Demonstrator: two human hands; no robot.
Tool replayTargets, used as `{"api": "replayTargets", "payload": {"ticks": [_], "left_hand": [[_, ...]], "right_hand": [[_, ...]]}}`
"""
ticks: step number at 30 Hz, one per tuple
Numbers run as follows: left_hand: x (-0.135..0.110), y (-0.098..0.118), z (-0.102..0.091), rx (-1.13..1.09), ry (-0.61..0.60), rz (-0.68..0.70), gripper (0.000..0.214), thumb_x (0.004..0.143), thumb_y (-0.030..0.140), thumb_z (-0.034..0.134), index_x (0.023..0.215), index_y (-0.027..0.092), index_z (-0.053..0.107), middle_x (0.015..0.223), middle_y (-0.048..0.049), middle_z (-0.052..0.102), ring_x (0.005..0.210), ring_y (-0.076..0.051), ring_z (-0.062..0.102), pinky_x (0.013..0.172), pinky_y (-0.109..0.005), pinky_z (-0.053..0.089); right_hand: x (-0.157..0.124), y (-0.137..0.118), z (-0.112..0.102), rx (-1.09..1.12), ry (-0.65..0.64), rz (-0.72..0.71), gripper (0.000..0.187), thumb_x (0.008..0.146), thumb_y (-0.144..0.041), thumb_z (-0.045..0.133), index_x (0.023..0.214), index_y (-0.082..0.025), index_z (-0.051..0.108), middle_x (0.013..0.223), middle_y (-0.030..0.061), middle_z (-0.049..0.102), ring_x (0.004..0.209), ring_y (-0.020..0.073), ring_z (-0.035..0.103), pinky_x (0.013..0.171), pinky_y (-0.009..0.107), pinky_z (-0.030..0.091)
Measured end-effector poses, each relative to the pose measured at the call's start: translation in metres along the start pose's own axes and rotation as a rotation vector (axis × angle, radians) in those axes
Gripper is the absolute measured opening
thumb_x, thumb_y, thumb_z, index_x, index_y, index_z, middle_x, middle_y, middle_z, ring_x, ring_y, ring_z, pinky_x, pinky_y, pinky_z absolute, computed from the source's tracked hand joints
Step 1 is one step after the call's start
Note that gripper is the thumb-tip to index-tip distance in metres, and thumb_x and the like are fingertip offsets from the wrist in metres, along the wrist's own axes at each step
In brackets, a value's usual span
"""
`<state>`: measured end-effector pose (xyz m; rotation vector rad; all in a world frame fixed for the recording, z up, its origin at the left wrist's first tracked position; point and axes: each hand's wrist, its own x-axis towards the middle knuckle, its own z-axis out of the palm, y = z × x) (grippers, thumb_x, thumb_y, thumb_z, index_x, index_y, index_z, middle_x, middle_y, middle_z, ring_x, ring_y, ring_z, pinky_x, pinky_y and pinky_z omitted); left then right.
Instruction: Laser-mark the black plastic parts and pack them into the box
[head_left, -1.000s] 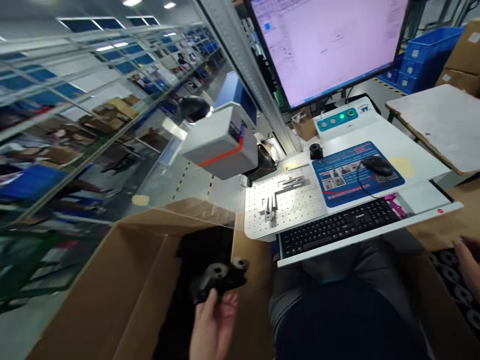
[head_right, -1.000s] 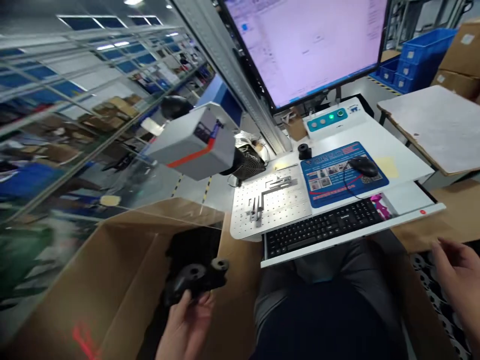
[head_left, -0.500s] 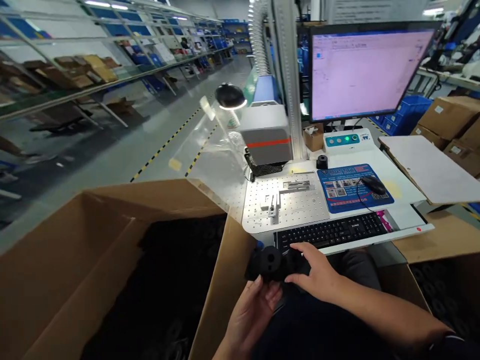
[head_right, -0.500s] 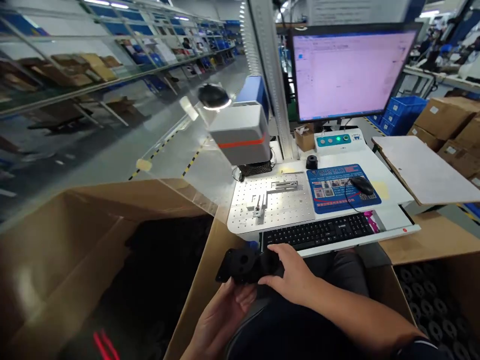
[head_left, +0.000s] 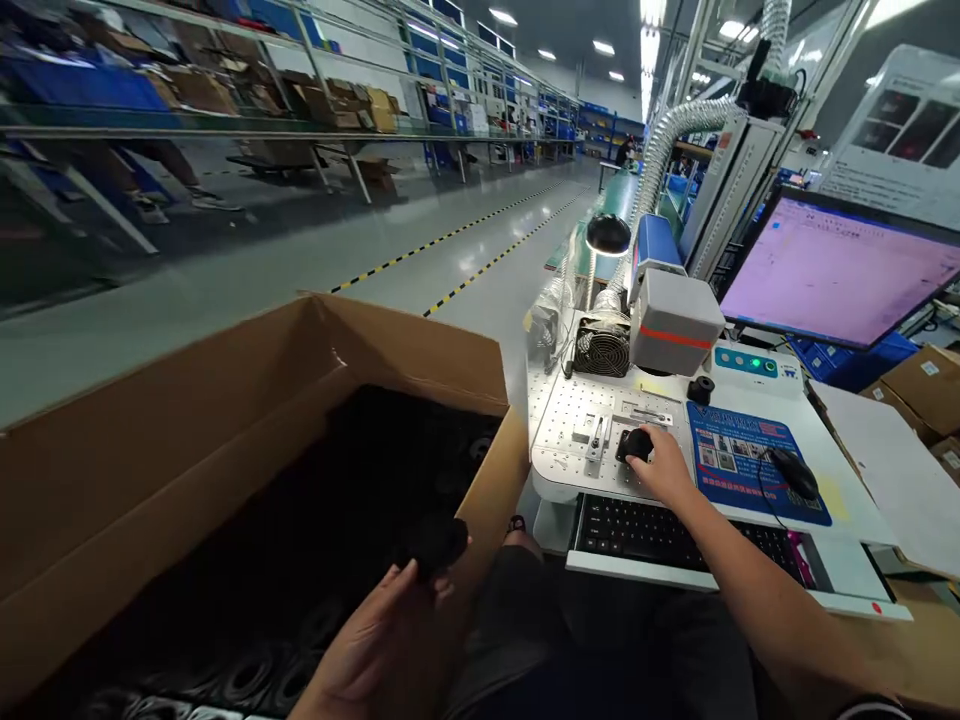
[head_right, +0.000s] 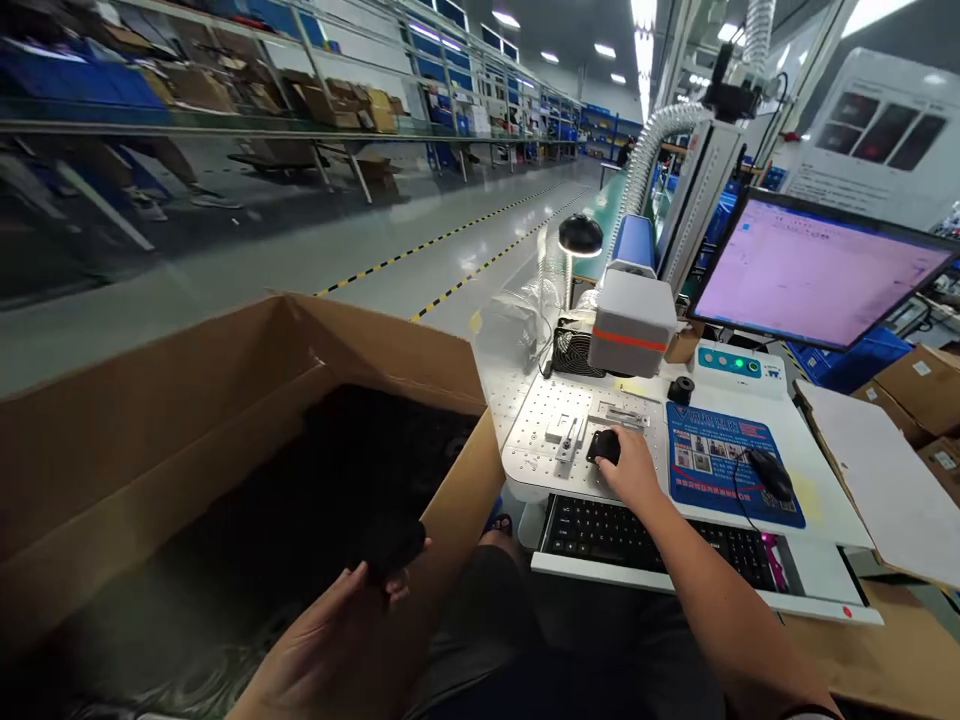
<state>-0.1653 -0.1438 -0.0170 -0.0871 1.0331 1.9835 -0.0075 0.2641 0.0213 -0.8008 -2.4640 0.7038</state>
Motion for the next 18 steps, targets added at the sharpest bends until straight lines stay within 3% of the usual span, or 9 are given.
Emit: {"api": "replayTargets", "payload": {"ticks": [3,7,13,18], "left_hand": [[0.007,0.005,-0.024,-0.052,-0.012,-0.013,0.036,0.085,0.037,0.086,0.116,0.020,0.078,0.129,-0.0160,0.069,0.084,-0.022,0.062,0.077,-0.035,0.059],[0.012,0.000,-0.042,-0.158,-0.039,-0.026,0.030,0.085,0.027,0.085,0.113,0.017,0.080,0.127,-0.0180,0.070,0.086,-0.024,0.066,0.081,-0.038,0.061],[0.019,-0.002,-0.050,-0.253,-0.023,-0.070,0.025,0.083,0.019,0.086,0.106,0.011,0.081,0.120,-0.0207,0.072,0.086,-0.025,0.068,0.082,-0.040,0.063],[0.018,-0.002,-0.049,-0.267,-0.024,-0.079,0.027,0.087,0.019,0.083,0.112,0.011,0.079,0.127,-0.0223,0.069,0.090,-0.026,0.069,0.084,-0.041,0.063]], "right_hand": [[0.029,0.007,0.011,-0.081,-0.035,0.003,0.056,0.078,-0.026,0.072,0.133,-0.018,0.064,0.133,0.0142,0.068,0.127,0.0335,0.061,0.112,0.051,0.046],[0.048,0.013,0.026,-0.108,-0.031,-0.038,0.054,0.078,-0.029,0.071,0.131,-0.018,0.066,0.128,0.0136,0.071,0.123,0.0332,0.064,0.108,0.049,0.049],[0.054,0.019,0.038,-0.071,0.008,-0.055,0.052,0.076,-0.031,0.072,0.127,-0.021,0.068,0.126,0.0117,0.072,0.121,0.0338,0.065,0.106,0.050,0.050],[0.051,0.019,0.039,-0.024,0.024,0.008,0.060,0.077,-0.035,0.072,0.134,-0.020,0.064,0.132,0.0145,0.070,0.126,0.0362,0.063,0.106,0.051,0.050]]}}
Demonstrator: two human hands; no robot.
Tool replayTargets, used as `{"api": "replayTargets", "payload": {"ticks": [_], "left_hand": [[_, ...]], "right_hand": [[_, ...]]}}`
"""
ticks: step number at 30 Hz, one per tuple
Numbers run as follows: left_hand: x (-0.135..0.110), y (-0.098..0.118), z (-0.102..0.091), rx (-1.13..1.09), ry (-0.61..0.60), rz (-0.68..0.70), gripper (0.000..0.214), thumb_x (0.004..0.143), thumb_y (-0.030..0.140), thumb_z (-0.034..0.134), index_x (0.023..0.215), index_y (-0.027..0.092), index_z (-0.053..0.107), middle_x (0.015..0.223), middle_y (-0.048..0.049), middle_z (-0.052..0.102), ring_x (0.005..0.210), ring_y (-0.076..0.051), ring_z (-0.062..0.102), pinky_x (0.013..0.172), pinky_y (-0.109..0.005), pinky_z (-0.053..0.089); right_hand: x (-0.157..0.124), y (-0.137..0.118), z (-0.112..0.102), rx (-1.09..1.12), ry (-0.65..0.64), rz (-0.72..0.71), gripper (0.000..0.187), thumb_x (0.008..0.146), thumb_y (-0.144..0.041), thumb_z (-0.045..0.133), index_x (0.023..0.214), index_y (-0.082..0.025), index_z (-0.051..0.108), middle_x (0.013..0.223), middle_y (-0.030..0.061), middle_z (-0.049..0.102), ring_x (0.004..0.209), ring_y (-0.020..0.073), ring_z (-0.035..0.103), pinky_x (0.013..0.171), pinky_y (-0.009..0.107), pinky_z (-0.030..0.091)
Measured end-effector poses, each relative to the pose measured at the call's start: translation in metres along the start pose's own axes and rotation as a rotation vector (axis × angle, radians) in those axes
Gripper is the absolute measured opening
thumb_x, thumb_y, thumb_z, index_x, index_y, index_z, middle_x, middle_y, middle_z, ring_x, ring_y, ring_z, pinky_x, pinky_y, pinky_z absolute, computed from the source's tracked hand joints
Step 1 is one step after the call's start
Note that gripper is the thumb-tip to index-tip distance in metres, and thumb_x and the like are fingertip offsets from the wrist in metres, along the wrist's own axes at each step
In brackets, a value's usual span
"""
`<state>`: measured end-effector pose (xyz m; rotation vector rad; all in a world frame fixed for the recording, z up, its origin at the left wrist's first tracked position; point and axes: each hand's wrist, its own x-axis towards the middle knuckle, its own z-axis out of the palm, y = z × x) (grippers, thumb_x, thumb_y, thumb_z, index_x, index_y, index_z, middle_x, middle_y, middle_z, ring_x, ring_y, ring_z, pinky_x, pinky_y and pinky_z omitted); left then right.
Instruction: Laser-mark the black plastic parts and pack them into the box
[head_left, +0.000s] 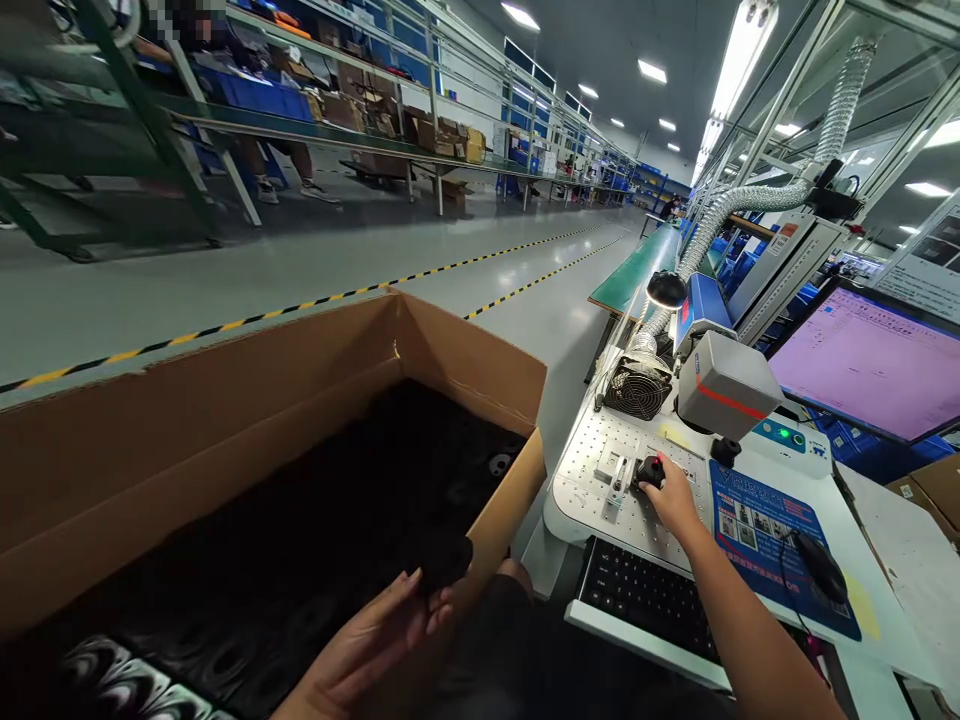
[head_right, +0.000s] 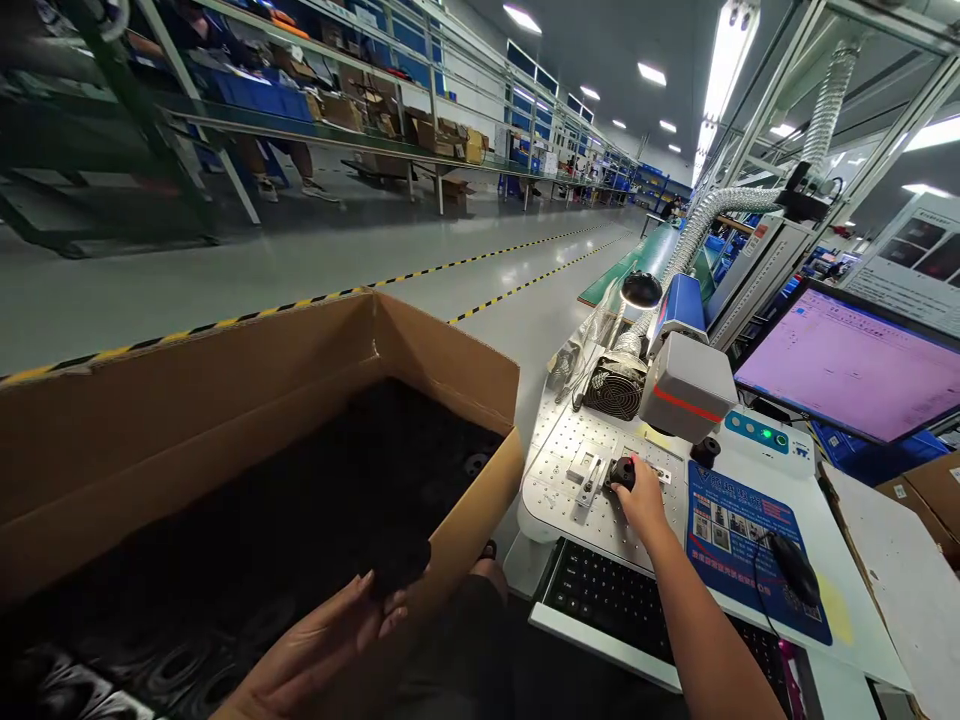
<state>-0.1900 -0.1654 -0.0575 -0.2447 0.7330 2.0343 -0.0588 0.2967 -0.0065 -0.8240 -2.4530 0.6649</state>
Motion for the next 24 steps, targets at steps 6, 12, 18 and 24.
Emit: {"api": "replayTargets", "payload": {"ticks": [6,12,18,24], "left_hand": [[-0.001,-0.002,0.000,-0.038,0.045,0.009,0.017,0.089,0.014,0.079,0.106,0.012,0.079,0.113,-0.0163,0.073,0.088,-0.024,0.069,0.083,-0.039,0.064],[-0.005,-0.001,0.008,-0.024,0.023,-0.003,0.022,0.093,0.014,0.074,0.114,0.012,0.076,0.125,-0.0178,0.070,0.089,-0.022,0.070,0.085,-0.036,0.064],[-0.004,-0.002,0.009,-0.001,0.085,0.032,0.018,0.091,0.010,0.073,0.108,0.009,0.076,0.120,-0.0221,0.071,0.086,-0.025,0.072,0.081,-0.038,0.065],[-0.002,-0.002,0.007,0.040,0.042,0.048,0.020,0.093,0.010,0.071,0.112,0.007,0.076,0.127,-0.0255,0.069,0.087,-0.025,0.071,0.082,-0.039,0.064]], "right_hand": [[-0.018,0.006,0.004,0.035,0.117,0.160,0.078,0.078,-0.051,0.073,0.144,-0.013,0.056,0.130,0.0202,0.070,0.118,0.0386,0.068,0.101,0.051,0.052],[-0.034,0.003,0.012,0.125,0.209,0.116,0.054,0.081,-0.042,0.066,0.129,-0.018,0.064,0.100,0.0136,0.078,0.096,0.0348,0.074,0.084,0.045,0.057],[-0.032,-0.009,0.009,0.117,0.241,0.073,0.047,0.083,-0.040,0.063,0.126,-0.021,0.066,0.090,0.0080,0.078,0.085,0.0302,0.075,0.078,0.040,0.057],[-0.035,-0.009,0.005,0.107,0.203,0.143,0.062,0.080,-0.049,0.066,0.133,-0.015,0.062,0.108,0.0156,0.076,0.096,0.0339,0.073,0.087,0.046,0.057]]}}
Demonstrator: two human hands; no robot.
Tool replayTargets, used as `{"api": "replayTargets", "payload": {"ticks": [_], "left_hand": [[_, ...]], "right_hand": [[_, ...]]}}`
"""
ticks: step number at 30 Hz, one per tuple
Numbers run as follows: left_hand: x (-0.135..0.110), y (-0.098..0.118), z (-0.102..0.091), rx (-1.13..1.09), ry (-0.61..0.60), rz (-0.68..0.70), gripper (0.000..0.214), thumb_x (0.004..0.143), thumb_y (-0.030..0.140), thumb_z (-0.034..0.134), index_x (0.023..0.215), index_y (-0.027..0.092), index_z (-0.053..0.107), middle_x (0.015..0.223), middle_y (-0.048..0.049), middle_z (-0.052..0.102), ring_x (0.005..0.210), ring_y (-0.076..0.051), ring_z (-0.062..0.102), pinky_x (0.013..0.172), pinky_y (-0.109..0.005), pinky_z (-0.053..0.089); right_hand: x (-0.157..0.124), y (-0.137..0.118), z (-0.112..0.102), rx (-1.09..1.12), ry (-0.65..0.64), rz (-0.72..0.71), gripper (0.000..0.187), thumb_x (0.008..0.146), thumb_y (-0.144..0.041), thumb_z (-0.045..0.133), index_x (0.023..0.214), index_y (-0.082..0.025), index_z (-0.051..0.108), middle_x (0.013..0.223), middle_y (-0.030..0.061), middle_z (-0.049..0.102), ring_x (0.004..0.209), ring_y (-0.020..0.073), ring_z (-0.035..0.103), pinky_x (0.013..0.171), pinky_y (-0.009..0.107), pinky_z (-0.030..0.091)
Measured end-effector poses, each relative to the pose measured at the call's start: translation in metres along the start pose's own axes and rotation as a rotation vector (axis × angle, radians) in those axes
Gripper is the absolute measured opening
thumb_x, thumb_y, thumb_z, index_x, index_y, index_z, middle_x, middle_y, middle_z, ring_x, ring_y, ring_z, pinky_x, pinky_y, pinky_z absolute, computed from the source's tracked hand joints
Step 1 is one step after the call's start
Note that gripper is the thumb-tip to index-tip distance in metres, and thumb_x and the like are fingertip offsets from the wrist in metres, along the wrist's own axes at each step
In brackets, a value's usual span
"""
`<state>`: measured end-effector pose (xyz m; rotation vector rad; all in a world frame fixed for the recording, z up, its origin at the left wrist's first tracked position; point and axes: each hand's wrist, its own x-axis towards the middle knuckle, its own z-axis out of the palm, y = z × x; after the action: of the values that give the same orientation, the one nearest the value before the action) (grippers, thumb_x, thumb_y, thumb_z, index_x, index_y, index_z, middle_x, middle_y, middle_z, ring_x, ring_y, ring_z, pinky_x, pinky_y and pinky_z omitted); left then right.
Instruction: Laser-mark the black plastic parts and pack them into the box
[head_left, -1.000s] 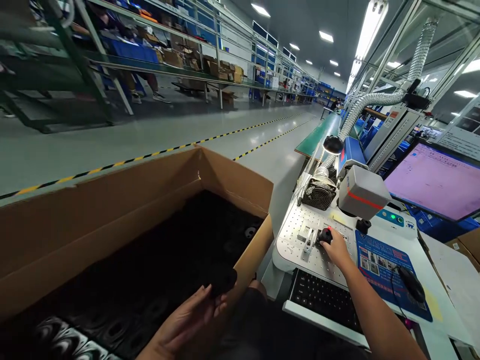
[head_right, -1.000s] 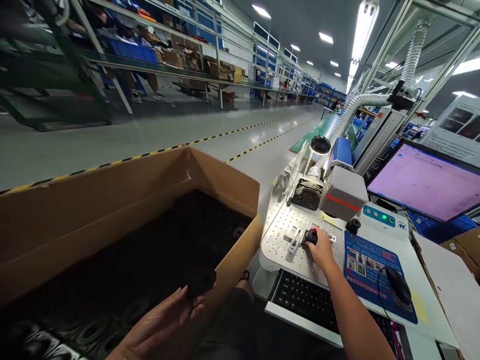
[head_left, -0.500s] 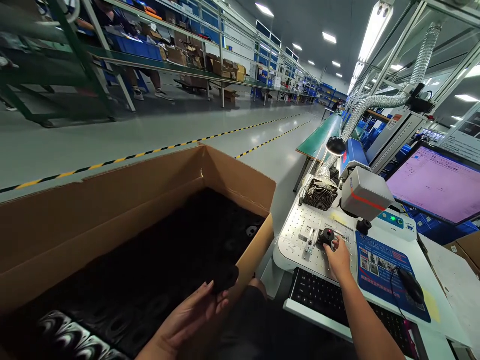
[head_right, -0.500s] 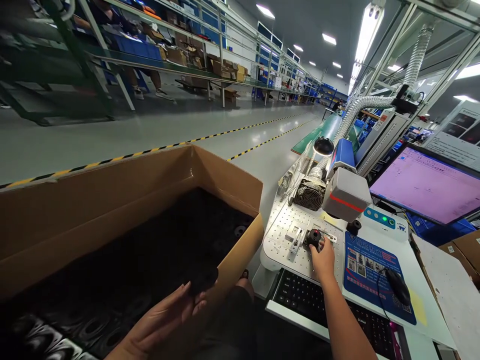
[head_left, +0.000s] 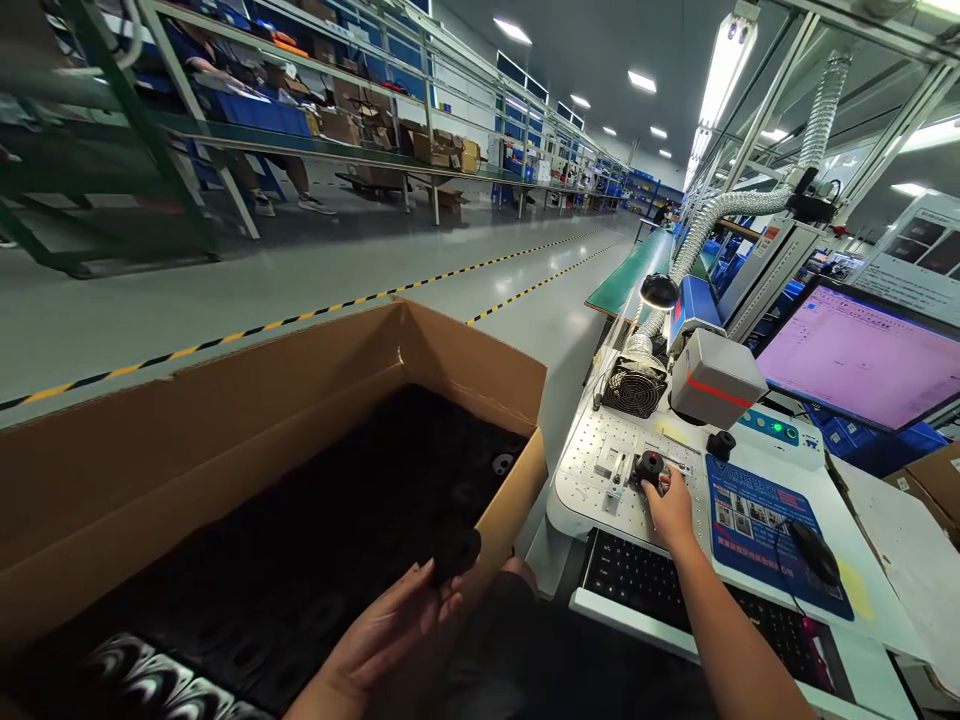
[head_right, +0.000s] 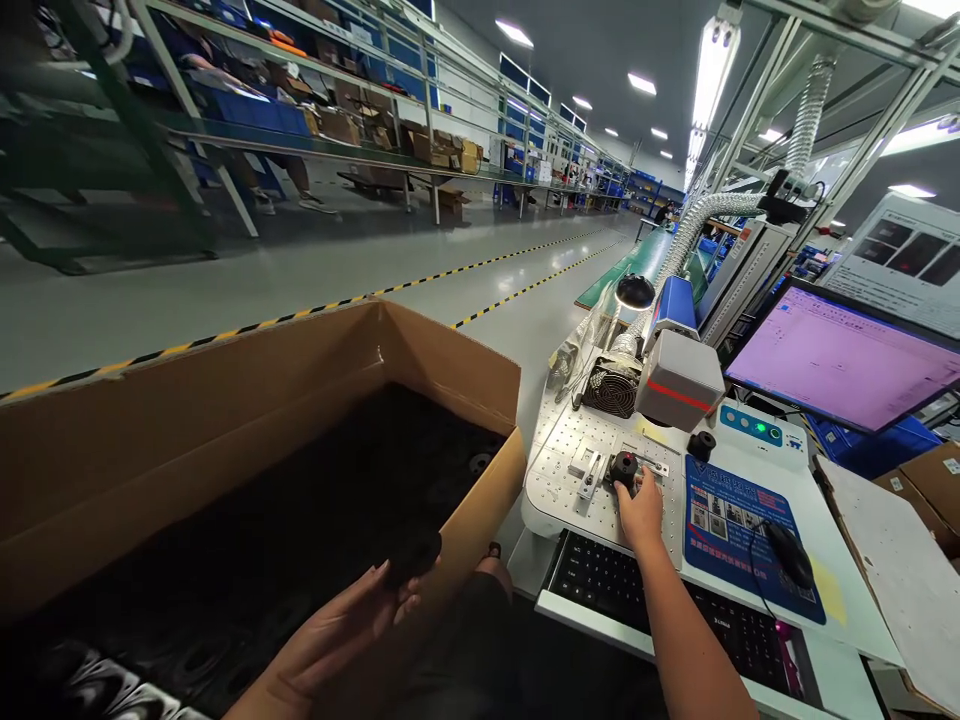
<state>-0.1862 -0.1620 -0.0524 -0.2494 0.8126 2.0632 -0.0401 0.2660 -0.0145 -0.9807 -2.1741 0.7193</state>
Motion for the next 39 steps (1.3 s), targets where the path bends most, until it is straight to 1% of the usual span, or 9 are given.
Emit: {"api": "replayTargets", "payload": {"ticks": [3,5,11,15,18,24,31,35,39], "left_hand": [[0.000,0.001,0.001,0.006,-0.084,-0.017,0.025,0.095,0.013,0.070,0.118,0.008,0.075,0.130,-0.0254,0.068,0.088,-0.025,0.071,0.082,-0.038,0.064],[-0.001,0.001,0.003,-0.009,-0.111,-0.044,0.028,0.095,0.014,0.069,0.122,0.007,0.073,0.132,-0.0262,0.066,0.089,-0.025,0.071,0.083,-0.038,0.063],[0.003,-0.001,0.003,-0.017,-0.081,-0.086,0.042,0.092,0.023,0.069,0.130,0.003,0.066,0.131,-0.0293,0.065,0.088,-0.028,0.069,0.080,-0.040,0.064],[0.009,-0.002,0.000,0.038,-0.047,-0.084,0.051,0.089,0.030,0.073,0.132,0.005,0.065,0.132,-0.0281,0.064,0.088,-0.027,0.067,0.079,-0.039,0.063],[0.010,-0.001,0.001,0.064,-0.034,-0.066,0.056,0.086,0.033,0.076,0.134,0.006,0.064,0.132,-0.0267,0.064,0.088,-0.027,0.065,0.078,-0.039,0.064],[0.010,-0.001,0.005,0.065,0.009,-0.067,0.056,0.084,0.030,0.074,0.133,0.004,0.063,0.130,-0.0272,0.065,0.088,-0.028,0.066,0.079,-0.041,0.064],[0.006,-0.001,0.011,0.056,0.027,-0.046,0.056,0.088,0.027,0.066,0.137,0.002,0.058,0.132,-0.0324,0.062,0.087,-0.028,0.067,0.077,-0.042,0.064],[0.004,0.000,0.018,0.056,0.044,-0.058,0.059,0.092,0.023,0.058,0.146,0.000,0.048,0.135,-0.0344,0.060,0.087,-0.029,0.067,0.076,-0.041,0.064],[0.006,0.002,0.018,0.045,0.036,-0.077,0.066,0.096,0.022,0.050,0.156,-0.001,0.034,0.129,-0.0351,0.062,0.085,-0.029,0.068,0.077,-0.041,0.064]], "right_hand": [[-0.015,0.005,-0.013,-0.025,-0.004,0.033,0.072,0.082,-0.056,0.065,0.138,-0.011,0.059,0.126,0.0221,0.070,0.102,0.0353,0.070,0.093,0.051,0.056],[-0.035,0.011,-0.027,-0.001,-0.014,0.016,0.071,0.087,-0.058,0.062,0.141,-0.013,0.056,0.131,0.0212,0.068,0.104,0.0335,0.069,0.093,0.050,0.056],[-0.130,0.028,-0.072,0.083,-0.044,-0.024,0.052,0.097,-0.045,0.055,0.142,-0.018,0.055,0.127,0.0154,0.072,0.103,0.0270,0.072,0.100,0.050,0.056],[-0.179,0.038,-0.077,0.088,-0.115,-0.015,0.045,0.100,-0.030,0.048,0.143,-0.021,0.055,0.127,0.0146,0.072,0.107,0.0260,0.074,0.101,0.051,0.058],[-0.196,0.047,-0.071,0.064,-0.140,-0.029,0.047,0.099,-0.024,0.047,0.145,-0.021,0.054,0.129,0.0148,0.072,0.110,0.0262,0.073,0.102,0.053,0.058],[-0.199,0.054,-0.063,0.025,-0.150,-0.046,0.050,0.097,-0.021,0.045,0.146,-0.021,0.055,0.129,0.0141,0.071,0.114,0.0267,0.072,0.104,0.054,0.058],[-0.190,0.050,-0.068,0.029,-0.153,-0.033,0.047,0.101,-0.027,0.044,0.147,-0.021,0.053,0.129,0.0146,0.070,0.112,0.0265,0.072,0.100,0.053,0.059],[-0.172,0.047,-0.071,0.004,-0.119,-0.111,0.045,0.102,-0.029,0.047,0.146,-0.021,0.054,0.129,0.0140,0.071,0.110,0.0263,0.071,0.099,0.052,0.059],[-0.134,0.037,-0.069,-0.005,-0.054,-0.175,0.043,0.101,-0.030,0.049,0.142,-0.021,0.056,0.126,0.0134,0.072,0.107,0.0260,0.071,0.099,0.049,0.058]]}}
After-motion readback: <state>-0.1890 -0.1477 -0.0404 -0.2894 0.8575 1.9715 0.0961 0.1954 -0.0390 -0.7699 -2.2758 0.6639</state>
